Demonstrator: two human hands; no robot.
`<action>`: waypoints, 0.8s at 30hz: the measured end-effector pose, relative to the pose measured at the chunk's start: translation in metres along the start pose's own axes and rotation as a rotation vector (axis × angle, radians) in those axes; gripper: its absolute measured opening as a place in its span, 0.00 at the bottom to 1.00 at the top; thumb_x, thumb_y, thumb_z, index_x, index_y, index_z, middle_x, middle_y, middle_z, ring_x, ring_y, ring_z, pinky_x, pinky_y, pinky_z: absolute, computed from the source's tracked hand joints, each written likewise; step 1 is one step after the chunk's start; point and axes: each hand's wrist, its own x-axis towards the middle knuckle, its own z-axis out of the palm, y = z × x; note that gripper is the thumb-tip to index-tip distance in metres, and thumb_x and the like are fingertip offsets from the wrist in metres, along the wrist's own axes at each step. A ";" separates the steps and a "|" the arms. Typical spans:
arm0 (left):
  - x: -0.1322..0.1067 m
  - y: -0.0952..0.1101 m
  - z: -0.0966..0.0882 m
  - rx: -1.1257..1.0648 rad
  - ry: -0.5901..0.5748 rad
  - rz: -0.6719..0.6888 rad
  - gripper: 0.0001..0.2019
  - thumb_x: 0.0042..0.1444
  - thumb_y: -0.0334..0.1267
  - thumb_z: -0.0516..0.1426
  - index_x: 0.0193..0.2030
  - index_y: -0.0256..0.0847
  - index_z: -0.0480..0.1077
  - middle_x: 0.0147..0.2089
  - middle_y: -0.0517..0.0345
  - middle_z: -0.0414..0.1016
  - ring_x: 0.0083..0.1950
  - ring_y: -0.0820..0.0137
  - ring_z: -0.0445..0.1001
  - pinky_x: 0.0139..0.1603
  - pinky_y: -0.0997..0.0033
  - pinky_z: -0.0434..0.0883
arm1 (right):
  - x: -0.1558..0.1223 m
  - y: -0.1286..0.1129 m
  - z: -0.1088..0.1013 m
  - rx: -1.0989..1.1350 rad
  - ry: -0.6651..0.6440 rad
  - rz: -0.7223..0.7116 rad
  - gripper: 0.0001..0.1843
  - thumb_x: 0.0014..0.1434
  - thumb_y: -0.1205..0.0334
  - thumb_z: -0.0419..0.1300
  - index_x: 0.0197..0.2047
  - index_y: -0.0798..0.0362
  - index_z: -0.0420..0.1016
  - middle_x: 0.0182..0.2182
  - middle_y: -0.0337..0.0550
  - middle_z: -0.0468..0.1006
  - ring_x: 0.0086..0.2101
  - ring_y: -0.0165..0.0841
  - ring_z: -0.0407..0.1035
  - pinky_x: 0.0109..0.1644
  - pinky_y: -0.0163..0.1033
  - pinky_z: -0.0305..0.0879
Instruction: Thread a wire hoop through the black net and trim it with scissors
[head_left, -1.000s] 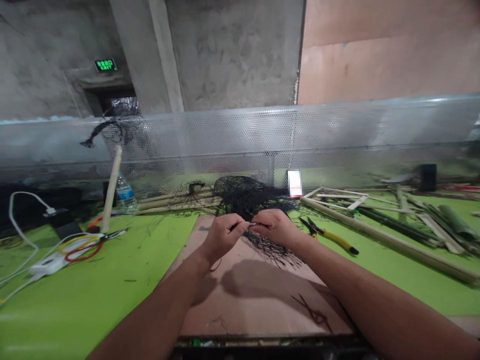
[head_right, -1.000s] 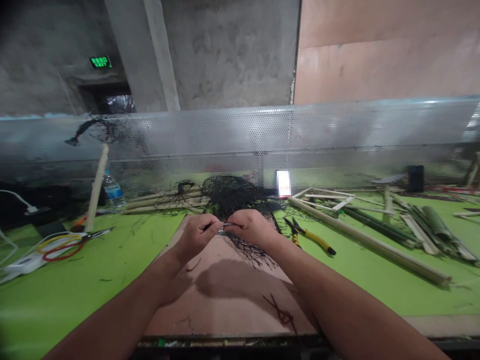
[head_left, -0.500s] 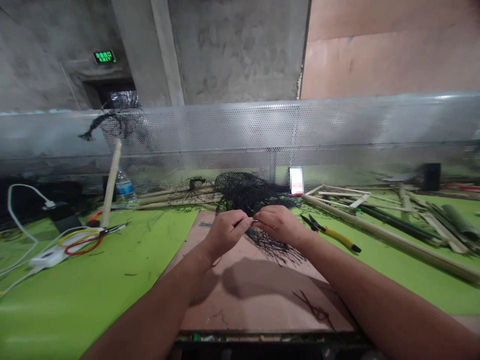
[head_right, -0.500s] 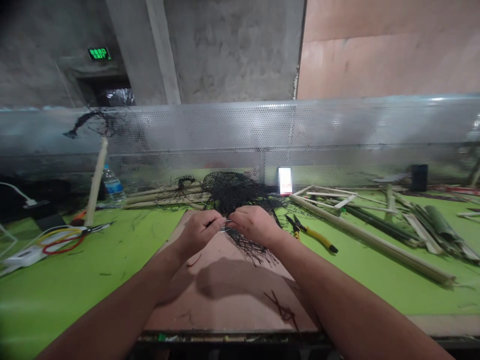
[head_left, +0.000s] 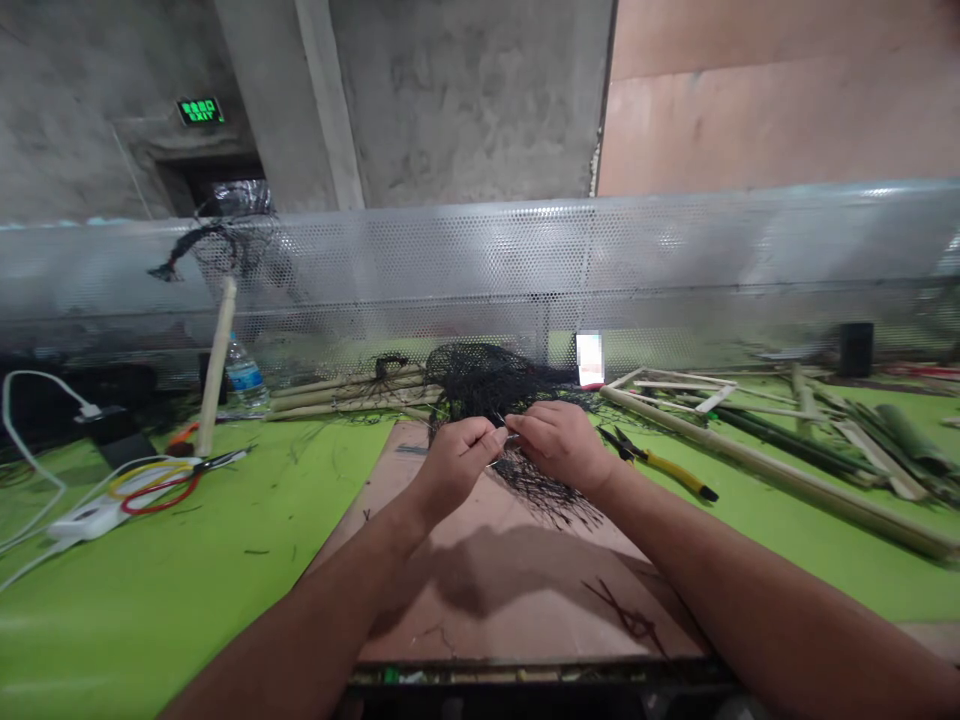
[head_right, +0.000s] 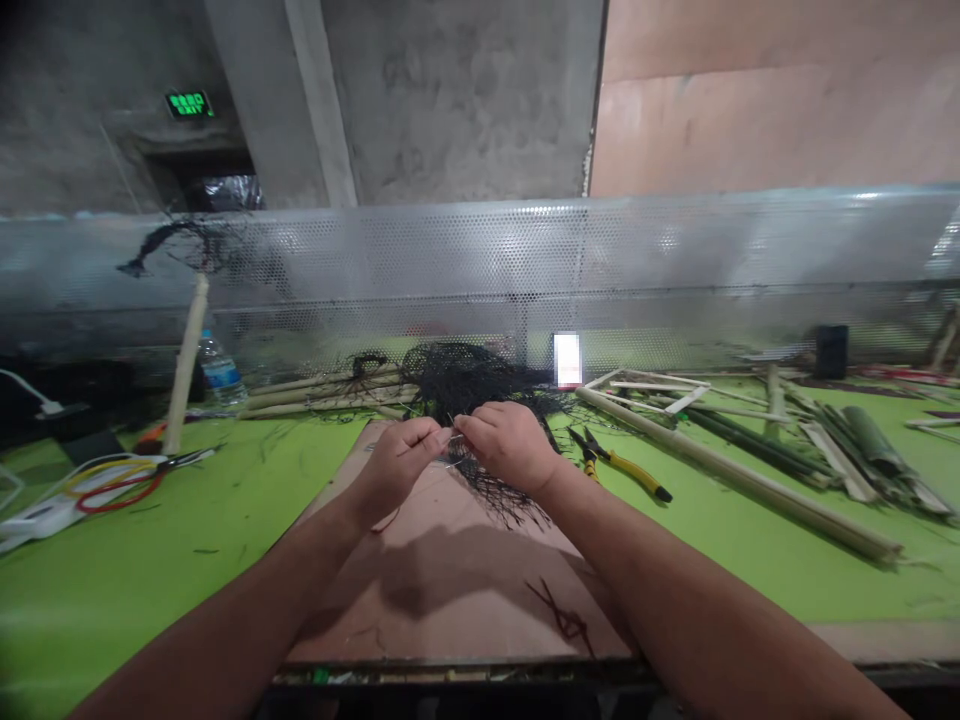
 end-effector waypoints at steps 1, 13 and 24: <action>0.000 -0.001 0.000 0.015 0.002 0.018 0.18 0.61 0.44 0.49 0.23 0.36 0.62 0.22 0.64 0.59 0.26 0.77 0.58 0.28 0.77 0.56 | -0.001 0.000 0.002 0.038 0.010 0.036 0.12 0.62 0.64 0.51 0.37 0.58 0.75 0.25 0.44 0.76 0.26 0.30 0.65 0.31 0.36 0.58; 0.001 -0.003 -0.024 0.454 -0.026 0.453 0.15 0.61 0.38 0.50 0.24 0.37 0.65 0.21 0.61 0.65 0.24 0.76 0.61 0.28 0.75 0.54 | 0.008 -0.011 -0.002 0.920 -0.226 0.694 0.06 0.49 0.66 0.63 0.33 0.54 0.80 0.28 0.40 0.77 0.29 0.28 0.67 0.32 0.32 0.60; 0.004 -0.013 -0.027 0.425 -0.054 0.408 0.14 0.60 0.40 0.51 0.26 0.37 0.67 0.23 0.60 0.67 0.26 0.76 0.63 0.28 0.75 0.55 | 0.008 -0.007 -0.011 1.417 -0.343 0.707 0.13 0.55 0.57 0.62 0.41 0.56 0.78 0.28 0.40 0.75 0.31 0.28 0.66 0.39 0.36 0.60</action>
